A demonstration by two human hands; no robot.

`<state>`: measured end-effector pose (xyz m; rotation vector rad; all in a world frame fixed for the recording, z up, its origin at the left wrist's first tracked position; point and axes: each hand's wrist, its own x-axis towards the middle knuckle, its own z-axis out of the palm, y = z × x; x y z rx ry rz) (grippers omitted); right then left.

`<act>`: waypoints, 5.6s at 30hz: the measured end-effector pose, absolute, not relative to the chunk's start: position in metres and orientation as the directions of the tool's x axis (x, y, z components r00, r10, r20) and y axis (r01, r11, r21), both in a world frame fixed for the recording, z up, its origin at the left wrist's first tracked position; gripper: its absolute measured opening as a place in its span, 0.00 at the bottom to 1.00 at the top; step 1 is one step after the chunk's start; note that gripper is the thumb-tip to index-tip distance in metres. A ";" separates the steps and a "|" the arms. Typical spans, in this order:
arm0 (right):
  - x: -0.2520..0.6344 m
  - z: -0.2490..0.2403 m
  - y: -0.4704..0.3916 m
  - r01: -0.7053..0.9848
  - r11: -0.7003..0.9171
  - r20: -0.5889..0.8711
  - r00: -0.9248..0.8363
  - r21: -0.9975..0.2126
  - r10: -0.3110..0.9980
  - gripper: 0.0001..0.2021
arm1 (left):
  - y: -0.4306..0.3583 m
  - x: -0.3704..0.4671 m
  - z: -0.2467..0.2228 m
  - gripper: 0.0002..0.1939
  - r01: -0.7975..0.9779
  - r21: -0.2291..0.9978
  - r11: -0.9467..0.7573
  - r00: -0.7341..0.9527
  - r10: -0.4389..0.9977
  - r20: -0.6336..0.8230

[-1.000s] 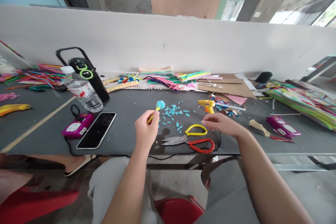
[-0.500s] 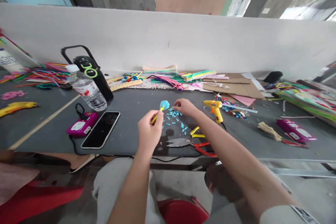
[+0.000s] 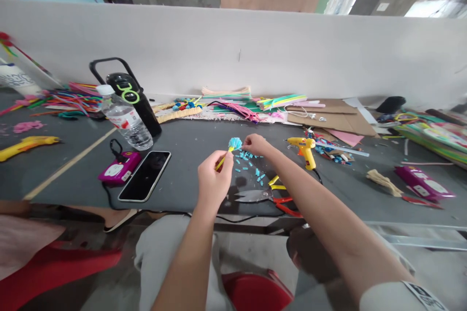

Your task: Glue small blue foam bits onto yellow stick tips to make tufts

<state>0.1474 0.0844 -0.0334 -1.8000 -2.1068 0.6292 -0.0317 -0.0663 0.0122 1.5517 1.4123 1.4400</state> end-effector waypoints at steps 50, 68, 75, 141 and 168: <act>0.179 -0.005 -0.080 -0.102 0.145 0.161 -0.178 -0.984 0.971 0.14 | -0.081 0.025 -0.011 0.18 0.108 0.957 -0.268 -0.079 0.957 0.277; 0.177 0.004 -0.085 -0.110 0.134 0.143 -0.076 -0.985 0.987 0.13 | -0.078 0.024 -0.011 0.18 0.034 0.976 -0.217 -0.060 0.974 0.219; 0.177 0.001 -0.083 -0.079 0.129 0.132 -0.031 -0.989 0.991 0.15 | -0.079 0.024 -0.013 0.16 0.060 0.967 -0.247 -0.035 0.968 0.249; 0.243 0.004 -0.108 0.900 0.250 -0.167 -0.325 -0.356 0.931 0.09 | -0.054 -0.025 -0.001 0.17 0.305 0.910 -0.281 -0.211 0.912 0.352; 0.217 -0.008 -0.099 0.809 0.150 0.113 -0.103 -0.568 0.988 0.18 | -0.057 -0.016 -0.008 0.15 0.432 0.833 -0.344 -0.127 0.892 0.435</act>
